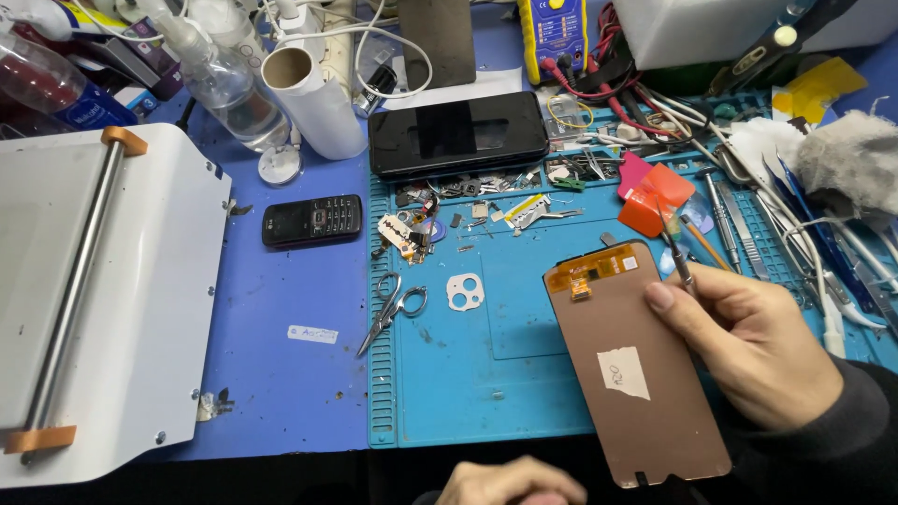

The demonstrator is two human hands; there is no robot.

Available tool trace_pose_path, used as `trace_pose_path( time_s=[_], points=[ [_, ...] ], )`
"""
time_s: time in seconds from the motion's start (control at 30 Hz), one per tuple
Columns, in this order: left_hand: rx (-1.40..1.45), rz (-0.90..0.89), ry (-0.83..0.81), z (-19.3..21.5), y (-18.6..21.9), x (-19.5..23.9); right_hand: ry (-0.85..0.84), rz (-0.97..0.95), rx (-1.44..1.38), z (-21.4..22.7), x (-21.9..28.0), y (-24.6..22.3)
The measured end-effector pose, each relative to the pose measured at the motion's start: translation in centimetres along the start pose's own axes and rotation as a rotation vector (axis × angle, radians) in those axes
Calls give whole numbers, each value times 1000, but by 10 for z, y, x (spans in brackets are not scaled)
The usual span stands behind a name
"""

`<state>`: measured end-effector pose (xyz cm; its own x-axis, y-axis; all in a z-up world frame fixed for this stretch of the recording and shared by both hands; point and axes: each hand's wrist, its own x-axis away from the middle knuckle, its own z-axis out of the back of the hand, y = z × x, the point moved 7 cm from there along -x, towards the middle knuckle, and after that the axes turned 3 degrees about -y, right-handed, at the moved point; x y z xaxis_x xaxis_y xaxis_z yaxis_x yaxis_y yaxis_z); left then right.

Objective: Cleaning adhesive residue from the edges of a mobile phone screen and wiping it down with a cleaning solution.

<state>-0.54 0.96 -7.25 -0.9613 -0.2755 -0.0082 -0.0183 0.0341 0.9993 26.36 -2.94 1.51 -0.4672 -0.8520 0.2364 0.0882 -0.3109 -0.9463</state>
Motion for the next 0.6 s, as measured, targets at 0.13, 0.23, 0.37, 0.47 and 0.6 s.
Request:
trace_pose_path(
  time_s=[0.13, 0.23, 0.37, 0.47, 0.6],
  points=[
    [-526, -35, 16, 20, -44, 31, -53, -12, -57, 3, -1, 17],
    [-491, -75, 127, 32, -60, 46, -66, -32, -54, 0, -1, 18],
    [-438, -127, 279, 50, -73, 86, -119, -27, -56, -8, -3, 13],
    [-394, -165, 394, 51, -38, 98, -146, -62, -32, -12, -1, 18],
    [-337, -217, 549, 43, 64, 50, -142, -93, 16, -30, 6, -12]
  ],
)
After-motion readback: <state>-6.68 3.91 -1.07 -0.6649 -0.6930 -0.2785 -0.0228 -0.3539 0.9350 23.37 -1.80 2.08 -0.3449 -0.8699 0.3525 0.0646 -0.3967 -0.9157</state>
